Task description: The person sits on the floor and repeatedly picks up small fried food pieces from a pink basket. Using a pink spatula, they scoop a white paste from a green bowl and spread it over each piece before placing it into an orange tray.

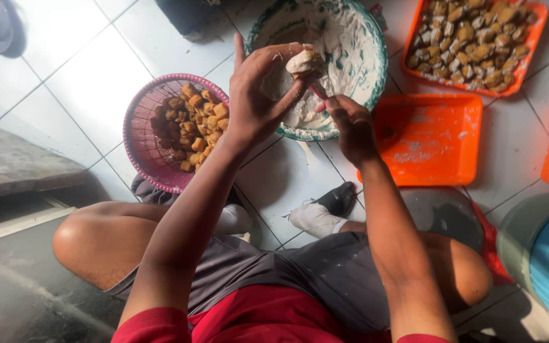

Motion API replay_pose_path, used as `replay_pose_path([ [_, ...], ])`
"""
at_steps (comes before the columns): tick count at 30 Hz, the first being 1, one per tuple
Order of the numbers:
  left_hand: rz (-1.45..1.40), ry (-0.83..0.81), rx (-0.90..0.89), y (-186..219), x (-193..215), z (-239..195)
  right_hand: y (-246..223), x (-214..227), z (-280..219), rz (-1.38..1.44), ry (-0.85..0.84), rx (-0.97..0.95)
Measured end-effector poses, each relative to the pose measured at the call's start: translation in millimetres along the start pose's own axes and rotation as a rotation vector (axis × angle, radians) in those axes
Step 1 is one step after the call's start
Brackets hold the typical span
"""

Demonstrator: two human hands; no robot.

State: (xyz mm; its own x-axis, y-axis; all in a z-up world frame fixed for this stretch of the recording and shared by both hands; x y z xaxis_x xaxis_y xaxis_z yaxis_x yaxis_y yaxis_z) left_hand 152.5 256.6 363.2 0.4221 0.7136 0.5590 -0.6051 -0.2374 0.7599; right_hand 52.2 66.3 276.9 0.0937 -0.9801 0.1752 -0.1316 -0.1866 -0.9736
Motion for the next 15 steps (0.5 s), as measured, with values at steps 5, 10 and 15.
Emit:
replay_pose_path([
  [5, -0.454, -0.146, 0.094, -9, -58, -10, 67, 59, -4, 0.645, 0.218, -0.123],
  [10, -0.173, -0.497, 0.207, -44, -188, -40, 82, 134, -47, 0.866, 0.343, 0.137],
  [15, -0.196, -0.662, 0.626, -86, -342, -92, 102, 165, -83, 0.825, 0.396, 0.146],
])
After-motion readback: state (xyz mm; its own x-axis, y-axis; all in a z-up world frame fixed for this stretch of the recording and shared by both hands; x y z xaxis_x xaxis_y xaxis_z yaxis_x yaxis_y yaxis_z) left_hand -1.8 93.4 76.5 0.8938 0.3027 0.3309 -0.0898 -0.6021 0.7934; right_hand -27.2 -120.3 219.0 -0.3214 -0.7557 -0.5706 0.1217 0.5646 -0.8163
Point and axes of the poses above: each hand's wrist, its own z-axis towards the middle knuckle, its own x-axis out of the back of the hand, y = z × x, the point moved 1 cm from there along z, towards the middle knuckle, and after that the axes turned 15 degrees about -y, right-handed, at the moved point
